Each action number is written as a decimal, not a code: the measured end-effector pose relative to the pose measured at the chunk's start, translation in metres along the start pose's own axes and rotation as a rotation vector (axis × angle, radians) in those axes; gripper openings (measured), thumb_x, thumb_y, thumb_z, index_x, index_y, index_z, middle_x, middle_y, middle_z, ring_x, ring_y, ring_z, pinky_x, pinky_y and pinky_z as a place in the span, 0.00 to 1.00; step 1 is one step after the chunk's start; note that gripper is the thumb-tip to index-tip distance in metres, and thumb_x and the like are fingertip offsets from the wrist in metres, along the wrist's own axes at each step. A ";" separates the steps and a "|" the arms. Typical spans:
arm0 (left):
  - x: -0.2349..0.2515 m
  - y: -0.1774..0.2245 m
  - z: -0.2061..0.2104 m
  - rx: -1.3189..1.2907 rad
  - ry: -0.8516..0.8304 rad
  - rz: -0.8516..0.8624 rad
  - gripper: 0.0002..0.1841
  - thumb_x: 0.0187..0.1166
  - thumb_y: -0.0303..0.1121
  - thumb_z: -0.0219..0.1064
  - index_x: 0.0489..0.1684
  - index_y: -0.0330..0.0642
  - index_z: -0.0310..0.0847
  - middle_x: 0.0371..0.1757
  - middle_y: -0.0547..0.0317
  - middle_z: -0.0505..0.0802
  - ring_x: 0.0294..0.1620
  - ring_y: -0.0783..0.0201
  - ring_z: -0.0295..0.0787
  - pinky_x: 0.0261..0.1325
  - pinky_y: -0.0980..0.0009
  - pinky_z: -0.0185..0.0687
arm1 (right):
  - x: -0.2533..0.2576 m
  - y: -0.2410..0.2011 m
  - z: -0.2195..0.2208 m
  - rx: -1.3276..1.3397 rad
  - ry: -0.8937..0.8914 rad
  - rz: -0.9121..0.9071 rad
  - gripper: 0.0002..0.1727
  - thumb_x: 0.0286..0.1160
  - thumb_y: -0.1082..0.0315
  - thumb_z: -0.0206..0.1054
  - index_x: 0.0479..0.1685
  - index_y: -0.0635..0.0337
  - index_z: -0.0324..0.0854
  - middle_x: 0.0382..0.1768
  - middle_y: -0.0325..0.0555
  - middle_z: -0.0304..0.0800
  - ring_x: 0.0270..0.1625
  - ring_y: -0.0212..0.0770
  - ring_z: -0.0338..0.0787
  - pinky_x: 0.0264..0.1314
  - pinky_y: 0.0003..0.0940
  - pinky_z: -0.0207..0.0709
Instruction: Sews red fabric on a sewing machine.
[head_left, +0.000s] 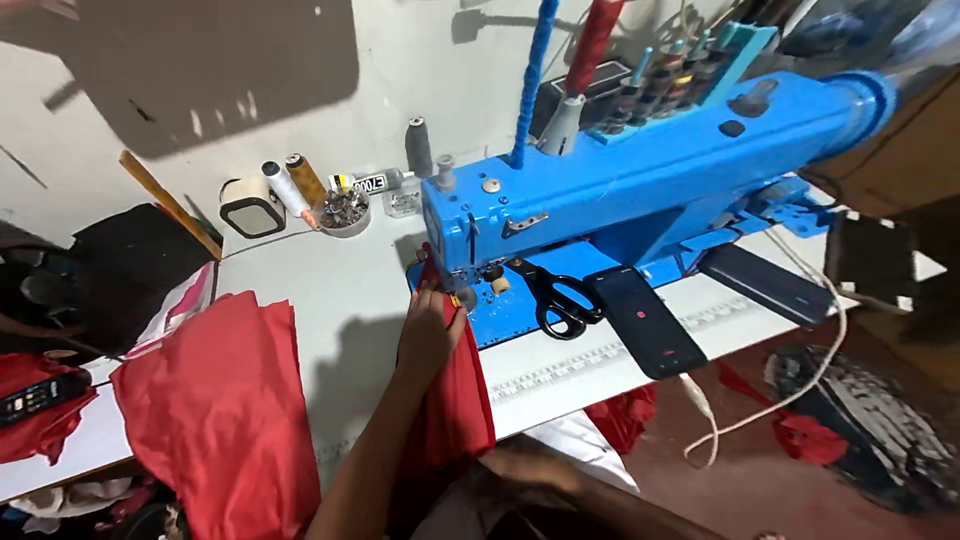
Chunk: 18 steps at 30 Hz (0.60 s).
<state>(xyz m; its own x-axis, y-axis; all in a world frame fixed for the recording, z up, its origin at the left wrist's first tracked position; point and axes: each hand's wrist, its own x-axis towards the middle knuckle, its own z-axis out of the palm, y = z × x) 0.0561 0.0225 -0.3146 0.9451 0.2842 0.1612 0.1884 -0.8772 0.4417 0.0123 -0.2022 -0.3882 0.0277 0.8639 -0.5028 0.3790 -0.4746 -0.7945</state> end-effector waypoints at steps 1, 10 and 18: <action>0.000 -0.001 0.001 -0.002 0.011 0.006 0.29 0.86 0.48 0.60 0.71 0.29 0.79 0.80 0.38 0.80 0.88 0.46 0.66 0.90 0.53 0.58 | 0.014 0.000 0.005 0.033 0.046 -0.006 0.22 0.92 0.71 0.50 0.78 0.75 0.72 0.76 0.73 0.76 0.82 0.65 0.74 0.86 0.60 0.60; -0.002 -0.007 0.007 -0.001 0.128 0.086 0.27 0.85 0.47 0.61 0.65 0.28 0.83 0.74 0.36 0.85 0.82 0.44 0.75 0.85 0.52 0.67 | -0.014 -0.049 0.010 0.193 -0.082 -0.142 0.16 0.82 0.67 0.67 0.53 0.76 0.87 0.49 0.67 0.92 0.55 0.56 0.91 0.66 0.57 0.79; -0.004 -0.006 0.013 -0.023 0.174 0.136 0.26 0.85 0.45 0.62 0.66 0.27 0.82 0.72 0.34 0.85 0.80 0.40 0.77 0.86 0.46 0.65 | -0.100 -0.054 -0.044 0.454 -0.079 -0.764 0.20 0.85 0.61 0.59 0.22 0.61 0.75 0.20 0.28 0.75 0.27 0.13 0.72 0.31 0.13 0.64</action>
<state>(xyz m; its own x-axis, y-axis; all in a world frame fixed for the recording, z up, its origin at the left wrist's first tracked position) 0.0548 0.0220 -0.3291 0.9006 0.2285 0.3697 0.0545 -0.9033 0.4256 0.0295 -0.2556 -0.2802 -0.1528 0.9655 0.2110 -0.1354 0.1910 -0.9722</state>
